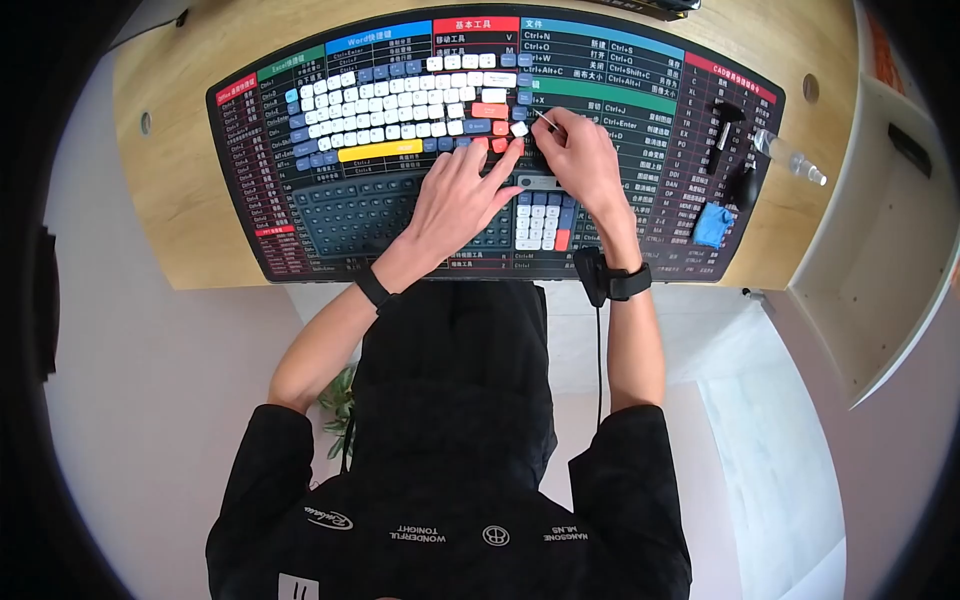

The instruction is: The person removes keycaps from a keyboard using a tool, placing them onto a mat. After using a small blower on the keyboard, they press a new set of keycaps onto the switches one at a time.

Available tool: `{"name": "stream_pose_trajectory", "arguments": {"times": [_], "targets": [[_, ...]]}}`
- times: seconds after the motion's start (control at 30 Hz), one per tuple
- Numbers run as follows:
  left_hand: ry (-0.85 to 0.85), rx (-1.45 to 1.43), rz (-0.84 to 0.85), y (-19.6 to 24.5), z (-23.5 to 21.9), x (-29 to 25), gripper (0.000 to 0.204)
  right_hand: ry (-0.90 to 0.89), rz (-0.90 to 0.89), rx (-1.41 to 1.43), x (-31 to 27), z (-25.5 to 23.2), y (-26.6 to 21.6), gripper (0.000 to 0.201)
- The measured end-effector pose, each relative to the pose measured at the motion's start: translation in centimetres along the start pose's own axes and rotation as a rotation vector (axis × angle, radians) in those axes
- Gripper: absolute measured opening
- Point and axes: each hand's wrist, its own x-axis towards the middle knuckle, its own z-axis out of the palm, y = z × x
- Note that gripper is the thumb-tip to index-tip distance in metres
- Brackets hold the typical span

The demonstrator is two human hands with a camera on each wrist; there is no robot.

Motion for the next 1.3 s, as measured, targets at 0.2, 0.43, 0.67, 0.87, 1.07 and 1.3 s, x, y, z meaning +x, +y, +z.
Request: {"name": "stream_pose_trajectory", "arguments": {"times": [0.2, 0.43, 0.67, 0.87, 1.07, 1.3], "targets": [[0.003, 0.017, -0.023, 0.2, 0.3, 0.4, 0.056, -0.023, -0.051, 0.01, 0.0, 0.4, 0.5, 0.023], [-0.01, 0.023, -0.027, 0.2, 0.2, 0.6, 0.057, -0.05, -0.075, -0.065, -0.2, 0.1, 0.0, 0.023], [-0.015, 0.011, -0.029, 0.1, 0.2, 0.6, 0.058, -0.067, -0.067, -0.088, -0.3, 0.1, -0.2, 0.023], [-0.032, 0.028, -0.032, 0.3, -0.1, 0.6, 0.061, 0.052, 0.043, -0.07, -1.2, -1.3, 1.0, 0.029], [0.071, -0.134, 0.066, 0.5, -1.7, -2.0, 0.026, 0.304, 0.05, -0.01, -4.9, -2.1, 3.1, 0.032], [-0.094, -0.386, 0.036, 1.6, 0.0, -5.9, 0.025, 0.39, 0.144, 0.41, -9.7, 0.4, 7.8, 0.041]]}}
